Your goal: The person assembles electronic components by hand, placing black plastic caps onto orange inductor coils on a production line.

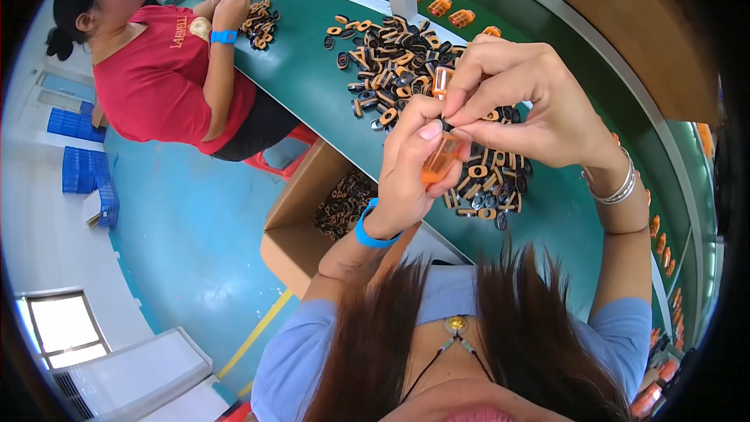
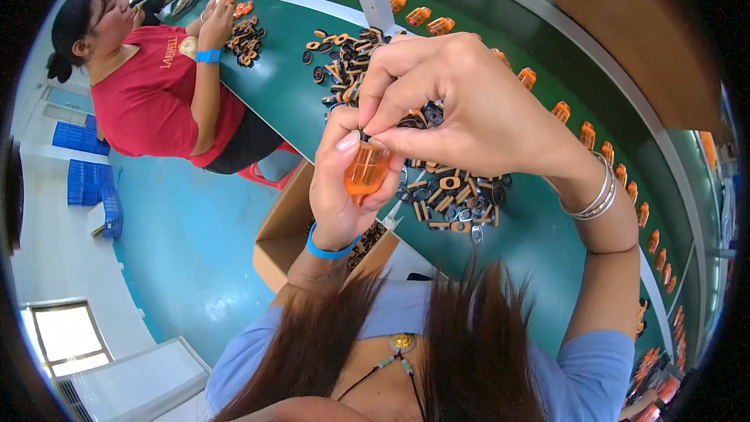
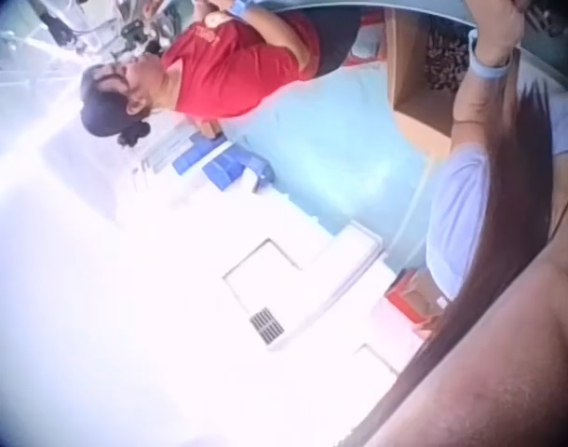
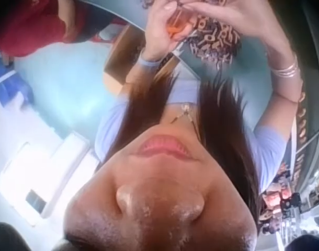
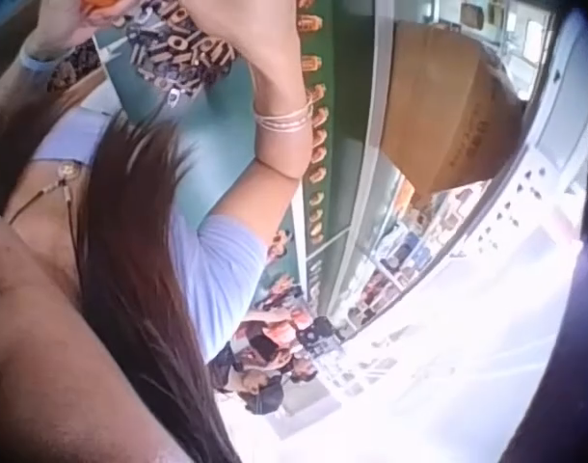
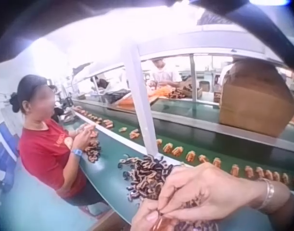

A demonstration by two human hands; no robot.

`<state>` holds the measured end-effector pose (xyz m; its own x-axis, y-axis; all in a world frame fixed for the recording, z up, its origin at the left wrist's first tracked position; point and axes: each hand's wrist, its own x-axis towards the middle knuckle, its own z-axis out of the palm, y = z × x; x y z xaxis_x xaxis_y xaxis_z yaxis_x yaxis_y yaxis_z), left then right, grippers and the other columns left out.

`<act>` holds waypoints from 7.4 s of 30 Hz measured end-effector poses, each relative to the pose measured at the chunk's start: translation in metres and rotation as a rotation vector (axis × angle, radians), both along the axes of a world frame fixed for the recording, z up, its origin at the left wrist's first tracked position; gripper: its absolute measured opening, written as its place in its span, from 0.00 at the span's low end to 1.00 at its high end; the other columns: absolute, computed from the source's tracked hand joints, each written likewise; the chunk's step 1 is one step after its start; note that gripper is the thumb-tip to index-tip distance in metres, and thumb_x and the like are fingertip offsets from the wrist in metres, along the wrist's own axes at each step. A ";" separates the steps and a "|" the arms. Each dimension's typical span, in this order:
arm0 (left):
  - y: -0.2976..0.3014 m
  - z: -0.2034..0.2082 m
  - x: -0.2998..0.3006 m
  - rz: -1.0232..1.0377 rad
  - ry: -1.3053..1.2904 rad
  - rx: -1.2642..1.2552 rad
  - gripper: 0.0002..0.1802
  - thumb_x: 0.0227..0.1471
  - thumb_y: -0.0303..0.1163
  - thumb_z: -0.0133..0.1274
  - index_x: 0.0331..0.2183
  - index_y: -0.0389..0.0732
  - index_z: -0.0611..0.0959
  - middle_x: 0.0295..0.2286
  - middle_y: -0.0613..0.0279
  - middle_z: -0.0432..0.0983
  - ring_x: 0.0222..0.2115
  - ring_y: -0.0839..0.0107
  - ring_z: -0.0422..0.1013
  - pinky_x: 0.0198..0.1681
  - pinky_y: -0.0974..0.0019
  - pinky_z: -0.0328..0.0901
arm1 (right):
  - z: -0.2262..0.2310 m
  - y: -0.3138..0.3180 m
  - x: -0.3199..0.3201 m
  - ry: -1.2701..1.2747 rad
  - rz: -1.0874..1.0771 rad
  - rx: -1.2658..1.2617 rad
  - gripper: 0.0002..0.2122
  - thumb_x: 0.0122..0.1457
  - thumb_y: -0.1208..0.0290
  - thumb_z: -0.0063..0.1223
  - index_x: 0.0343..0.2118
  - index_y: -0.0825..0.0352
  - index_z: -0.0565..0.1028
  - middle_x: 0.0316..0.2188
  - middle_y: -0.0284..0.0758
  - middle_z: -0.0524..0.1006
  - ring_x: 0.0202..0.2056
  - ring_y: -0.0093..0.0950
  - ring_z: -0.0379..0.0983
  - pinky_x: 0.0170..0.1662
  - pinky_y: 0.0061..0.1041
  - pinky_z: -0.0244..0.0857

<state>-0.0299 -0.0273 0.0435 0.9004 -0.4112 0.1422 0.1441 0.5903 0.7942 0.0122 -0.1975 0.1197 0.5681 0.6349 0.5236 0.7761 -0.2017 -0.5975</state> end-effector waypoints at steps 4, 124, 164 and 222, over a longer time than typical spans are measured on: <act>0.002 0.006 -0.015 -0.005 -0.013 -0.025 0.15 0.58 0.42 0.36 0.39 0.40 0.65 0.24 0.50 0.68 0.08 0.81 0.51 0.10 0.78 0.46 | 0.010 0.003 -0.021 0.018 -0.009 -0.039 0.04 0.42 0.79 0.61 0.24 0.70 0.79 0.27 0.35 0.77 0.30 0.28 0.71 0.37 0.26 0.62; -0.166 -0.133 0.285 0.209 -0.839 1.754 0.17 0.51 0.35 0.52 0.41 0.36 0.74 0.37 0.44 0.72 0.41 0.48 0.70 0.43 0.50 0.67 | -0.061 -0.095 -0.175 0.593 -0.726 0.887 0.20 0.48 0.84 0.45 0.47 0.73 0.65 0.40 0.36 0.66 0.29 0.19 0.58 0.32 0.15 0.53; -0.038 0.034 -0.058 0.181 -0.594 0.544 0.19 0.41 0.15 0.59 0.40 0.36 0.82 0.40 0.59 0.68 0.43 0.71 0.66 0.47 0.70 0.63 | -0.142 -0.176 -0.251 0.448 -1.142 -0.344 0.08 0.58 0.69 0.52 0.29 0.70 0.70 0.13 0.36 0.66 0.14 0.27 0.63 0.21 0.27 0.57; -0.043 0.069 -0.049 0.211 -0.635 0.399 0.19 0.45 0.17 0.53 0.43 0.36 0.77 0.42 0.53 0.73 0.44 0.62 0.70 0.49 0.64 0.63 | 0.022 -0.034 -0.153 0.098 -0.658 0.369 0.15 0.48 0.82 0.59 0.41 0.71 0.76 0.41 0.39 0.70 0.41 0.27 0.68 0.38 0.22 0.65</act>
<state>-0.0789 -0.0706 0.1127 0.7611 -0.3684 0.5339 -0.4930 0.2066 0.8452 -0.1411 -0.2318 0.1421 0.8240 -0.0575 0.5636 0.5046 -0.3779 -0.7763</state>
